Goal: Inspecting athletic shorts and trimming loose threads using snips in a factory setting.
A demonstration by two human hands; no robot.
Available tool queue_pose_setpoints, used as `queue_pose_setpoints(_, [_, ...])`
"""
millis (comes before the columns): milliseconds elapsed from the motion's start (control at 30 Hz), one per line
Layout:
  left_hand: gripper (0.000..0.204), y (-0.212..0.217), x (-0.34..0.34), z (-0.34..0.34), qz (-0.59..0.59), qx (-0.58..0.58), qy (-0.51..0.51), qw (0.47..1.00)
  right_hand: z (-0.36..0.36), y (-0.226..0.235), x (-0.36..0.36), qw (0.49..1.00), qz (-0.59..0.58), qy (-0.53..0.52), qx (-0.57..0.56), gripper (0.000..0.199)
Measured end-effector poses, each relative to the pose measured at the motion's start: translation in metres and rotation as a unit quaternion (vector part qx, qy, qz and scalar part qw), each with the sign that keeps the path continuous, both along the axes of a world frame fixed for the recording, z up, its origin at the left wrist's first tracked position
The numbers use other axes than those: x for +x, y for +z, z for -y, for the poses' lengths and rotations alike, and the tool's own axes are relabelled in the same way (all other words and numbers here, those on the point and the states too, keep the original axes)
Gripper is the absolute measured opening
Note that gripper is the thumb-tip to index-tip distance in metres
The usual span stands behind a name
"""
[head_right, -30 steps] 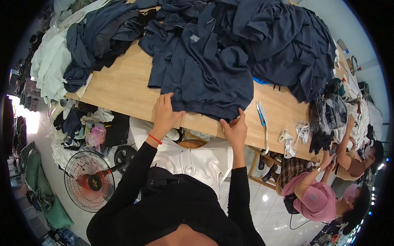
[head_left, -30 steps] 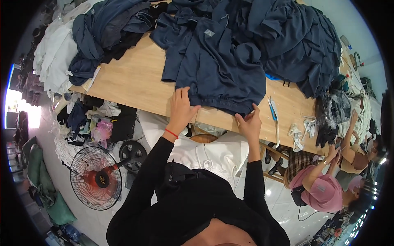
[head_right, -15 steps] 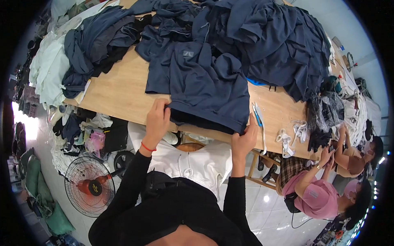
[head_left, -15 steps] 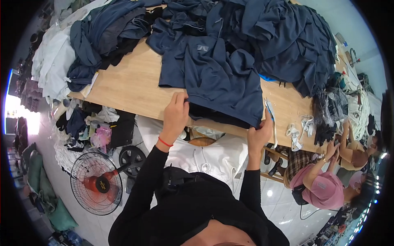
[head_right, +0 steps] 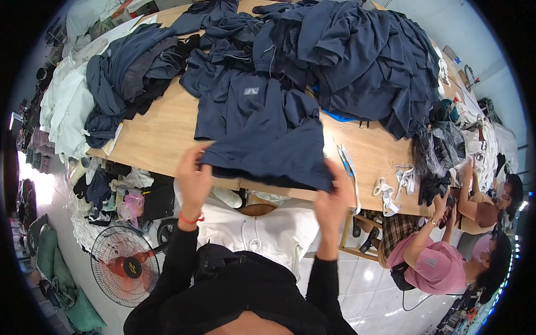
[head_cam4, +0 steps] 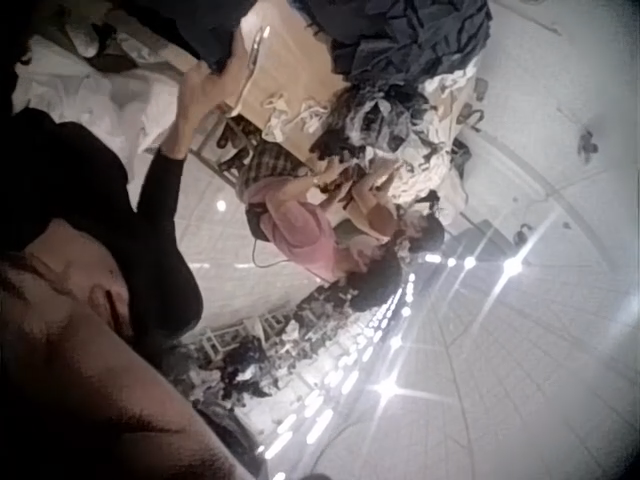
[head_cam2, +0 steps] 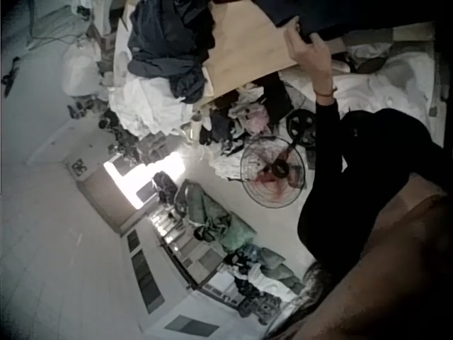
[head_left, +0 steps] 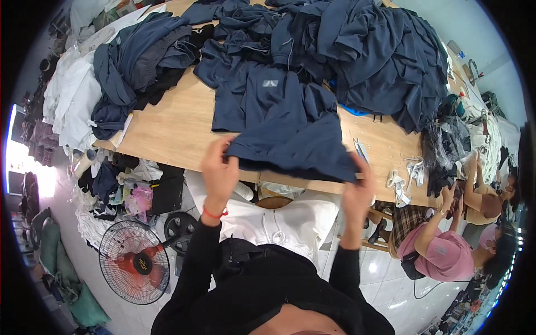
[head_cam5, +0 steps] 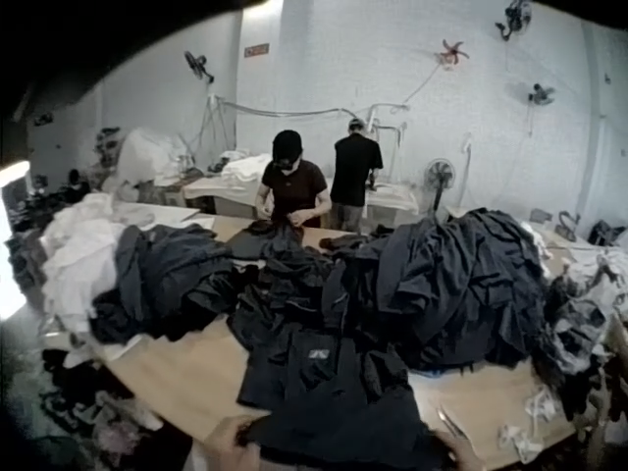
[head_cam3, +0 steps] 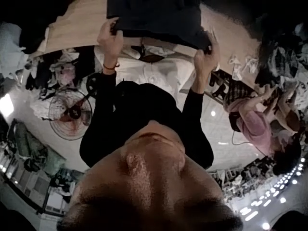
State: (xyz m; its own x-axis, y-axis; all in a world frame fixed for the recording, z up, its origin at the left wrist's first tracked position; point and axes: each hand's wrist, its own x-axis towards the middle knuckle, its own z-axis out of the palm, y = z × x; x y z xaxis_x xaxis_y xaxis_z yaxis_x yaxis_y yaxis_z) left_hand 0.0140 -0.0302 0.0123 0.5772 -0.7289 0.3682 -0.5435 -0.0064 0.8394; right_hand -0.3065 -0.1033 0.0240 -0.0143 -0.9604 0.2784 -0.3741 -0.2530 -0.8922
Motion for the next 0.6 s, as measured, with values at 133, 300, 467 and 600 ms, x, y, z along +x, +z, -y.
queue_pose_setpoints(133, [0.032,0.117,0.018,-0.016,0.123,-0.277,0.093,0.948,0.001,0.118,-0.027,0.937,0.009,-0.086,-0.338,0.056])
queue_pose_setpoints(300, [0.034,0.210,0.036,0.039,0.116,-0.362,0.064,0.923,0.063,0.184,-0.005,0.890,0.026,-0.120,-0.439,0.059])
queue_pose_setpoints(467, [0.025,0.220,0.067,0.111,0.164,-0.192,0.060,0.966,0.135,0.210,0.003,0.969,-0.038,-0.098,-0.224,0.053])
queue_pose_setpoints(600, [0.032,0.221,0.069,0.098,0.183,-0.342,0.086,0.918,0.121,0.213,-0.007,0.925,0.048,-0.098,-0.364,0.053])
